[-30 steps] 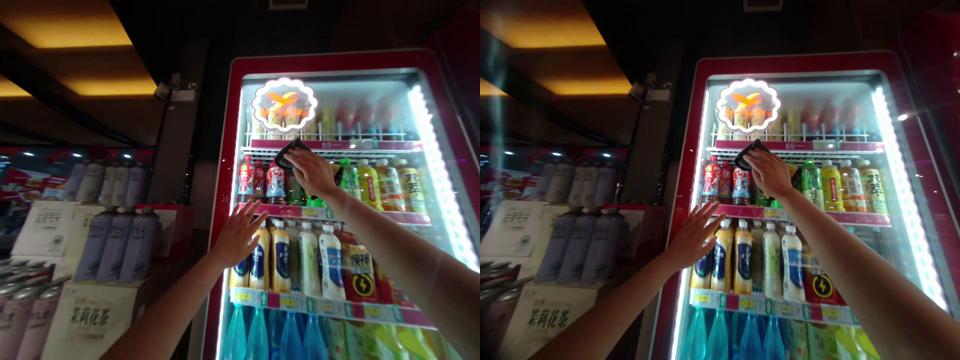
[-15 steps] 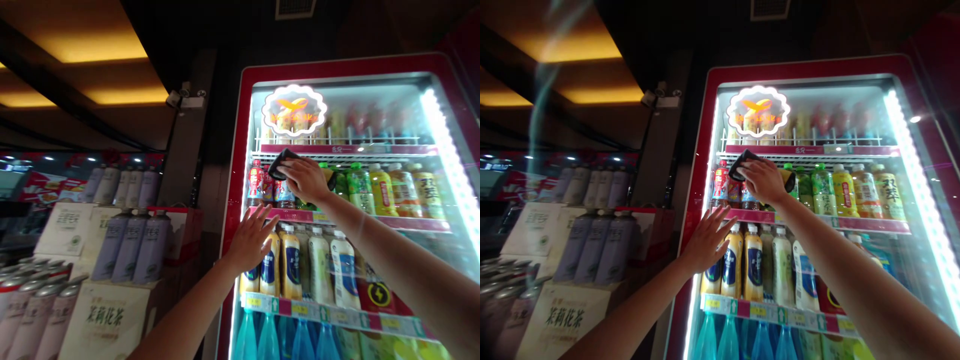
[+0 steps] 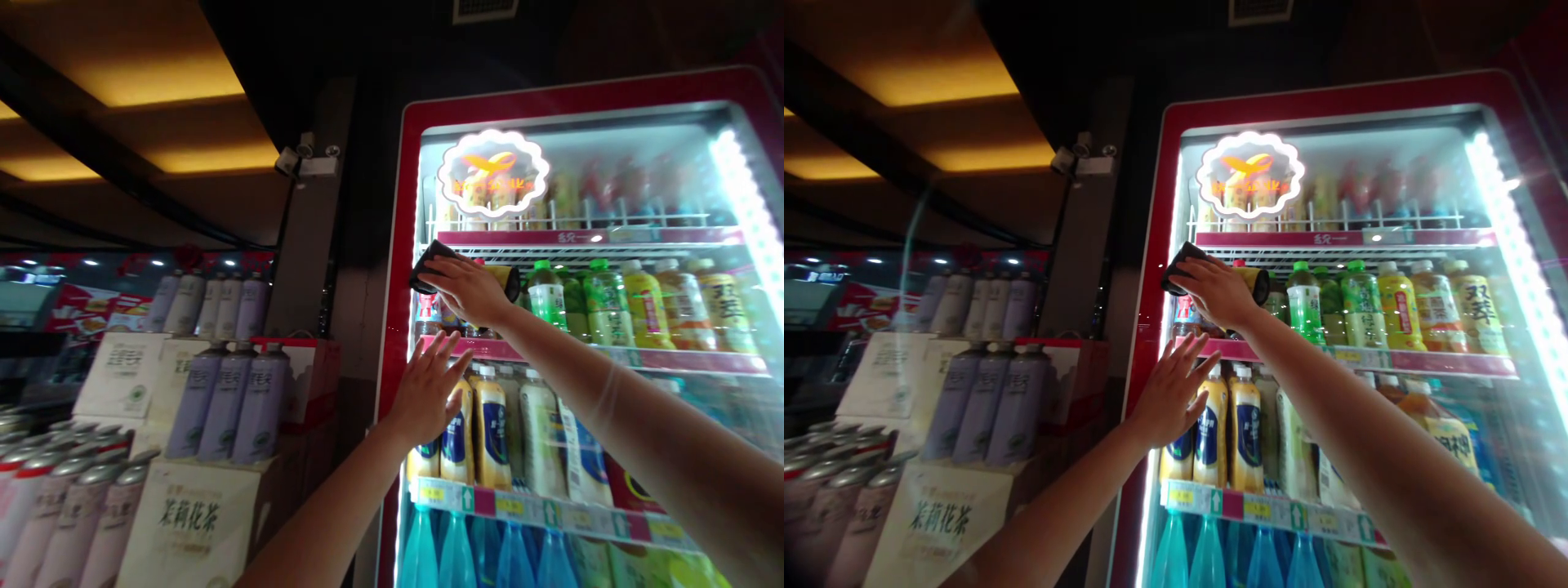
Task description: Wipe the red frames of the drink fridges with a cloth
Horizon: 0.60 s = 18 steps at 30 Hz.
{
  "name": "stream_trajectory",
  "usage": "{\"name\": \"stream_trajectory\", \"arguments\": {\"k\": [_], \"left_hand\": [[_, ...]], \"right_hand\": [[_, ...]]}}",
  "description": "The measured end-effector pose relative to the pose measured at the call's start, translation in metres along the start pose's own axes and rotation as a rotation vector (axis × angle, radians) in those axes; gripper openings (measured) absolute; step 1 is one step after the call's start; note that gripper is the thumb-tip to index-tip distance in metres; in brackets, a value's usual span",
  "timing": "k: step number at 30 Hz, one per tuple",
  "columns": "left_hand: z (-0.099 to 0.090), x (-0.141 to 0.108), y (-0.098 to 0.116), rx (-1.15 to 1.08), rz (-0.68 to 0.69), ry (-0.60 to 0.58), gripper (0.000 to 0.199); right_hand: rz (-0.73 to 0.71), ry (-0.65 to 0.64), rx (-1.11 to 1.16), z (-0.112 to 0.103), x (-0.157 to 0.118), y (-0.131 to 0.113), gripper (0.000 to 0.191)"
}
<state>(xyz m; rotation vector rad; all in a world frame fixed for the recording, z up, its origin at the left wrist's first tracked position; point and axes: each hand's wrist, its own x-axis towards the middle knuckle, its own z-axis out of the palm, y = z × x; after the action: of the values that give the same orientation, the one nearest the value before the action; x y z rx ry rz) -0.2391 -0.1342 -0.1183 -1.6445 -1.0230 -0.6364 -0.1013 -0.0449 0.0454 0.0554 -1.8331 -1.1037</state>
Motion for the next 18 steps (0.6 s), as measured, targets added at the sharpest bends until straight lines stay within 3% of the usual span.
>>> {"name": "stream_trajectory", "arguments": {"k": [5,8,14,18], "left_hand": [[0.002,-0.003,-0.001,-0.016,-0.008,-0.003,0.069],[0.001,-0.005,0.0,-0.03,-0.011,0.006,0.066],[0.005,-0.005,0.005,-0.016,-0.087,0.031,0.074],[0.008,-0.008,0.004,-0.015,-0.091,0.045,0.076]], "right_hand": [[0.193,0.07,-0.029,0.006,0.04,0.014,0.044],[0.267,0.077,-0.034,0.014,0.063,0.007,0.044],[-0.006,-0.041,0.047,0.019,0.054,-0.017,0.04],[0.052,-0.003,0.03,0.02,0.066,-0.009,0.038]]}}
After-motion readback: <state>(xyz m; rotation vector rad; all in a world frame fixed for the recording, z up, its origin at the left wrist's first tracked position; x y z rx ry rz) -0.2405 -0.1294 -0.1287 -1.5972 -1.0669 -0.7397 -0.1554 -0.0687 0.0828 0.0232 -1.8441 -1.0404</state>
